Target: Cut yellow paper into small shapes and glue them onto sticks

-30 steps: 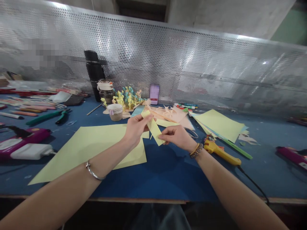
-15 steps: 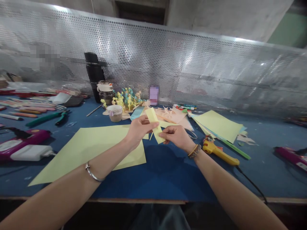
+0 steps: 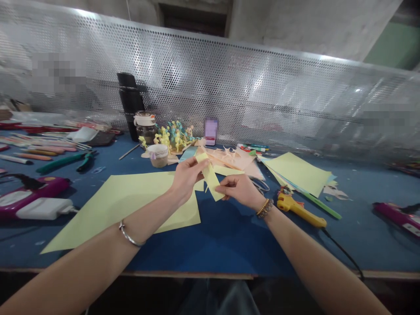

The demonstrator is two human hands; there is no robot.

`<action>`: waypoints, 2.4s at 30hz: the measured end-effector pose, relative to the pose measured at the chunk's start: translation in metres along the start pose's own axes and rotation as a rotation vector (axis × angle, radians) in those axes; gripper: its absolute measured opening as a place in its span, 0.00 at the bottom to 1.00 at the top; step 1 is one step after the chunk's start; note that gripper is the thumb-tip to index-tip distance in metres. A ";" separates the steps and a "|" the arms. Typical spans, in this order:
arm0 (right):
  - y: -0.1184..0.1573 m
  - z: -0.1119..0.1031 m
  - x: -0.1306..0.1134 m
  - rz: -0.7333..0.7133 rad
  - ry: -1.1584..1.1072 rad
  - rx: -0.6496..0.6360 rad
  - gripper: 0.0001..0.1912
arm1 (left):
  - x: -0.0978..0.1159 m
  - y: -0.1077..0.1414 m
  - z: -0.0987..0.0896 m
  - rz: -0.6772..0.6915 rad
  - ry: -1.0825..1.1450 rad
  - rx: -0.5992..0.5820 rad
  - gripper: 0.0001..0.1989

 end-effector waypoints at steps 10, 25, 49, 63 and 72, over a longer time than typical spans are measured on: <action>0.000 0.000 0.000 -0.033 0.018 0.006 0.15 | -0.003 0.002 0.003 -0.048 -0.067 -0.052 0.14; 0.001 -0.001 -0.008 -0.106 0.040 0.017 0.19 | 0.001 0.009 0.010 0.003 -0.067 -0.087 0.18; 0.002 -0.001 -0.008 -0.109 0.004 -0.008 0.12 | 0.004 -0.003 -0.011 -0.004 0.024 0.125 0.14; 0.000 -0.009 -0.003 -0.053 -0.047 0.055 0.19 | 0.000 -0.004 -0.003 -0.034 0.019 -0.047 0.15; 0.000 -0.004 -0.003 -0.048 -0.030 -0.013 0.16 | 0.002 -0.005 -0.010 -0.014 0.039 0.071 0.13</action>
Point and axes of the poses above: each hand's wrist, its own y-axis away from the middle knuckle, its own z-axis out of the palm, x = y × z, the point moved 5 cm from there along -y, towards the middle knuckle, and after that the axes turned 9 degrees about z, right-handed, at the moved point
